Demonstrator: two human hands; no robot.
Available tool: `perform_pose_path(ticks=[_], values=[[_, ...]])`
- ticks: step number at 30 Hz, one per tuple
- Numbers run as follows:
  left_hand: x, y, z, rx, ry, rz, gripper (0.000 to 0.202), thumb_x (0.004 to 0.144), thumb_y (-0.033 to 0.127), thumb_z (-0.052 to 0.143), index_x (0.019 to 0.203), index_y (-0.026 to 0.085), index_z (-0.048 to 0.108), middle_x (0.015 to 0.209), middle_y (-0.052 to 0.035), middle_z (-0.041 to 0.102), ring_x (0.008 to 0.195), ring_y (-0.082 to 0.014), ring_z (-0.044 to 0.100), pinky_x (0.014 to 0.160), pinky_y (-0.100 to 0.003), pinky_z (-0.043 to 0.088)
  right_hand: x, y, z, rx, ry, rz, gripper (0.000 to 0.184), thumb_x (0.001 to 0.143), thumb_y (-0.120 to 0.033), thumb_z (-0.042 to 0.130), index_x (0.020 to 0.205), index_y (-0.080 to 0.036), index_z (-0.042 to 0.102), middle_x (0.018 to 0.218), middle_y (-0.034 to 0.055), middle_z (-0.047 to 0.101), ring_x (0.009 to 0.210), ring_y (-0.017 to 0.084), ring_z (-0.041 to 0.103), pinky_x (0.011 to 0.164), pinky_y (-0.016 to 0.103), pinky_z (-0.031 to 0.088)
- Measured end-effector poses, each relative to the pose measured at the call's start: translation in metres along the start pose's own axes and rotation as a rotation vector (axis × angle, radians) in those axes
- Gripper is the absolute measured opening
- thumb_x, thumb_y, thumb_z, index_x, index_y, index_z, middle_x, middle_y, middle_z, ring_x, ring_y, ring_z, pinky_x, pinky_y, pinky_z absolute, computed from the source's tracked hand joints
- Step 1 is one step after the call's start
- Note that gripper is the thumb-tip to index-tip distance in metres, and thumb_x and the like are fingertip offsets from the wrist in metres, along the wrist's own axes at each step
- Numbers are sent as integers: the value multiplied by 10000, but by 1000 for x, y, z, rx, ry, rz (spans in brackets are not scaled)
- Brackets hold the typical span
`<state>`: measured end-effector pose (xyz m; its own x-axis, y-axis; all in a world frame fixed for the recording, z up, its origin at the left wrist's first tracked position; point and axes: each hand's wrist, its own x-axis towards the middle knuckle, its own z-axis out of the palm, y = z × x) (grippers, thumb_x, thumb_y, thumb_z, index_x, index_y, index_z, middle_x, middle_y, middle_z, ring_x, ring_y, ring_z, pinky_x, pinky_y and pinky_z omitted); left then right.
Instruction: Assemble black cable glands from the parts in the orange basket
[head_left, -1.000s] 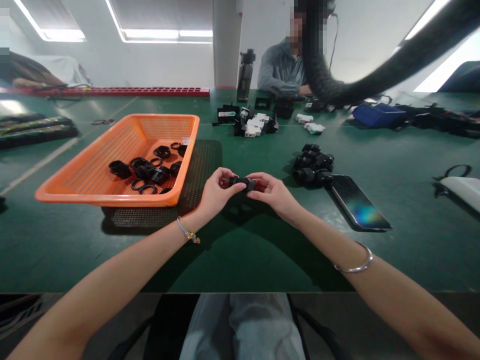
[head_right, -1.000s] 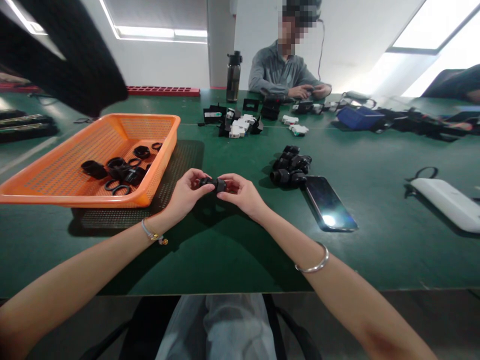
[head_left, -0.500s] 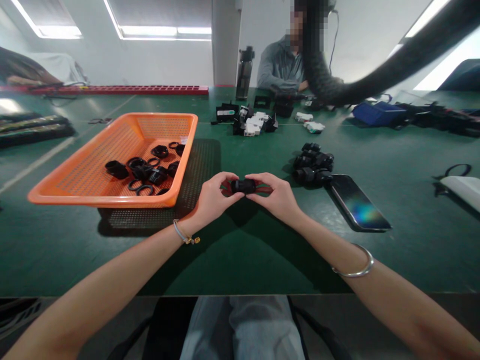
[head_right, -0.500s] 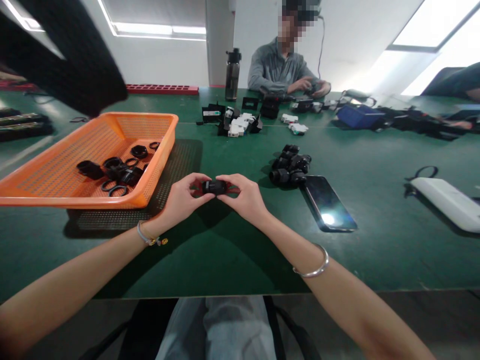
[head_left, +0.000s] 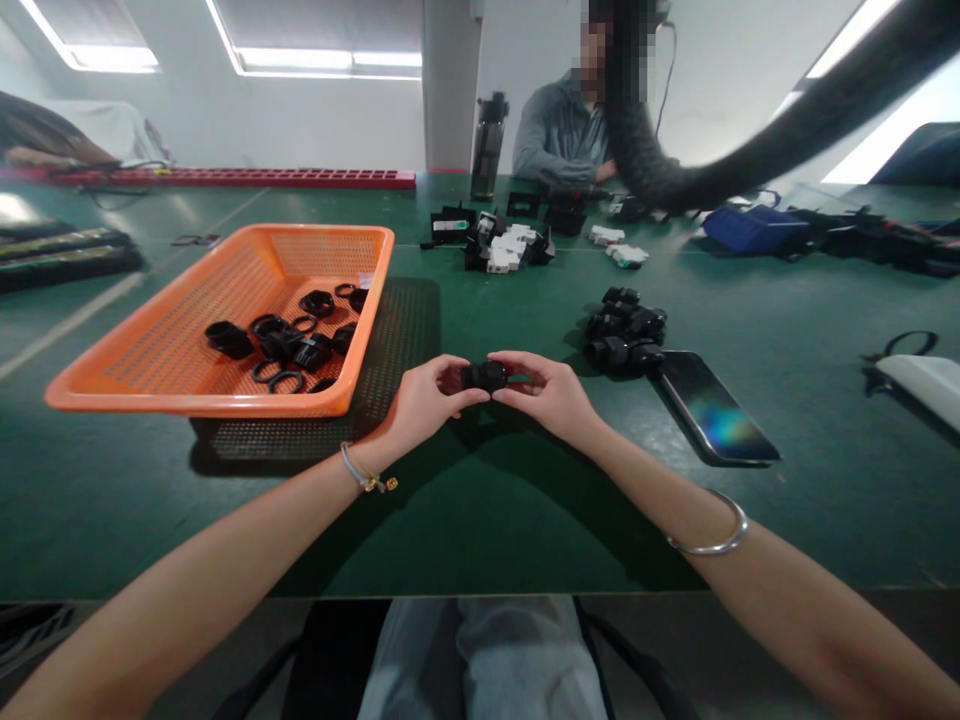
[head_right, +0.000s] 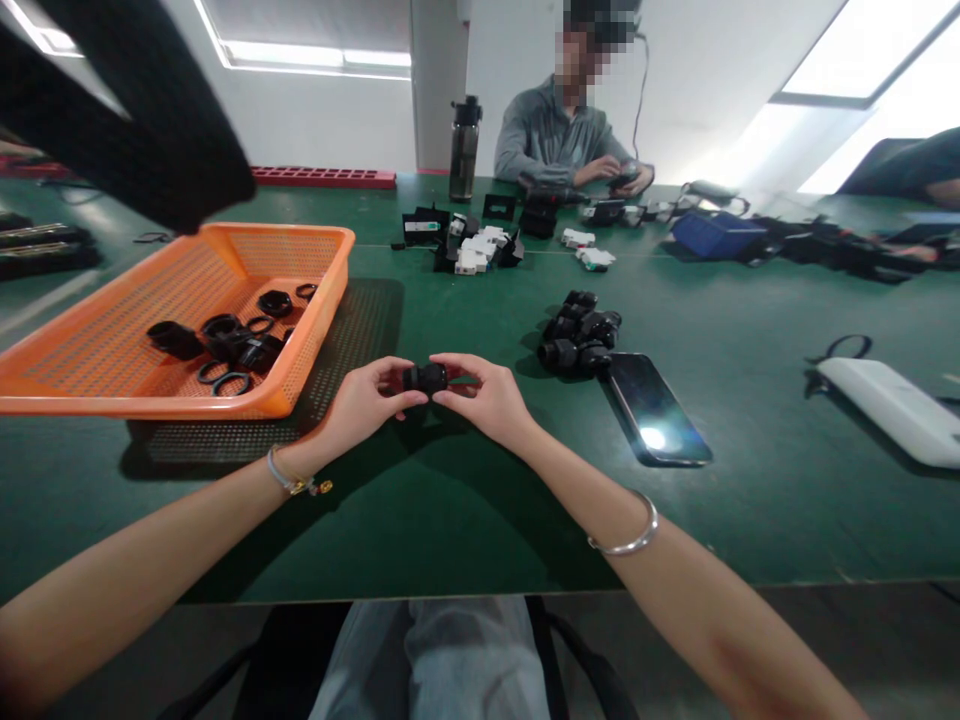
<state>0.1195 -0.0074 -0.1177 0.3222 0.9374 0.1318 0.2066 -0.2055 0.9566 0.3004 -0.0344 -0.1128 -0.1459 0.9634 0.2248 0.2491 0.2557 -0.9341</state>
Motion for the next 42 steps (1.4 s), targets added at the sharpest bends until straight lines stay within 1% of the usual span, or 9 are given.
perform_pose_path(ticks=[5,10,17,22,26,30,35,39,42], values=[[1,0,-2,-55,-54,-66,413,581,286,785,956,156,671,697,-20,673,554,-130,598,417,-209,477,-1,-2,0,-4,35,-7,371,657,-240,698,1028,-229,695,1011,42,679,906,182,652,818,344,563],[3,0,-7,-145,-117,-86,390,769,322,610,1084,99,664,654,-19,657,555,-104,601,522,-222,529,-1,1,0,-18,54,-31,386,653,-245,713,1038,-218,702,1004,45,687,889,180,657,801,329,568],[3,-2,-10,-176,-189,-86,477,772,298,597,1216,124,596,670,10,630,569,-83,592,565,-219,548,-2,0,1,-20,76,-4,390,624,-285,743,1003,-193,723,925,55,719,816,196,679,754,334,577],[3,-7,-10,-209,-170,-22,486,728,286,644,1194,150,615,707,30,593,655,-90,610,649,-237,561,-2,-3,1,-12,71,39,375,617,-301,745,972,-181,724,897,59,738,818,218,692,758,358,577],[3,-8,-11,-196,-174,12,480,725,278,647,1187,149,621,709,34,582,662,-87,608,686,-240,549,-1,-3,1,1,55,72,378,625,-314,738,973,-171,698,843,51,730,791,208,690,758,355,569],[3,-7,-11,-162,-180,23,452,737,285,637,1169,150,632,699,31,583,658,-94,609,685,-243,537,-1,-3,2,34,66,108,416,622,-307,735,999,-176,618,731,6,688,653,158,666,651,305,559],[2,-6,-10,-136,-167,35,429,733,291,640,1140,155,647,701,30,588,650,-93,610,667,-226,525,-1,-4,4,75,72,112,339,641,-350,719,885,-193,543,605,-41,627,510,122,613,531,258,511],[3,-7,-9,-145,-158,31,424,727,291,642,1125,145,652,689,32,584,631,-86,606,649,-213,523,0,-5,3,90,50,113,318,644,-367,706,867,-187,566,630,-23,636,532,126,619,541,265,521],[4,-6,-8,-175,-151,16,426,728,296,637,1122,133,649,681,31,579,613,-87,600,631,-219,532,-1,-6,2,53,28,88,350,615,-322,721,903,-183,580,675,-5,662,607,144,645,596,278,536]])
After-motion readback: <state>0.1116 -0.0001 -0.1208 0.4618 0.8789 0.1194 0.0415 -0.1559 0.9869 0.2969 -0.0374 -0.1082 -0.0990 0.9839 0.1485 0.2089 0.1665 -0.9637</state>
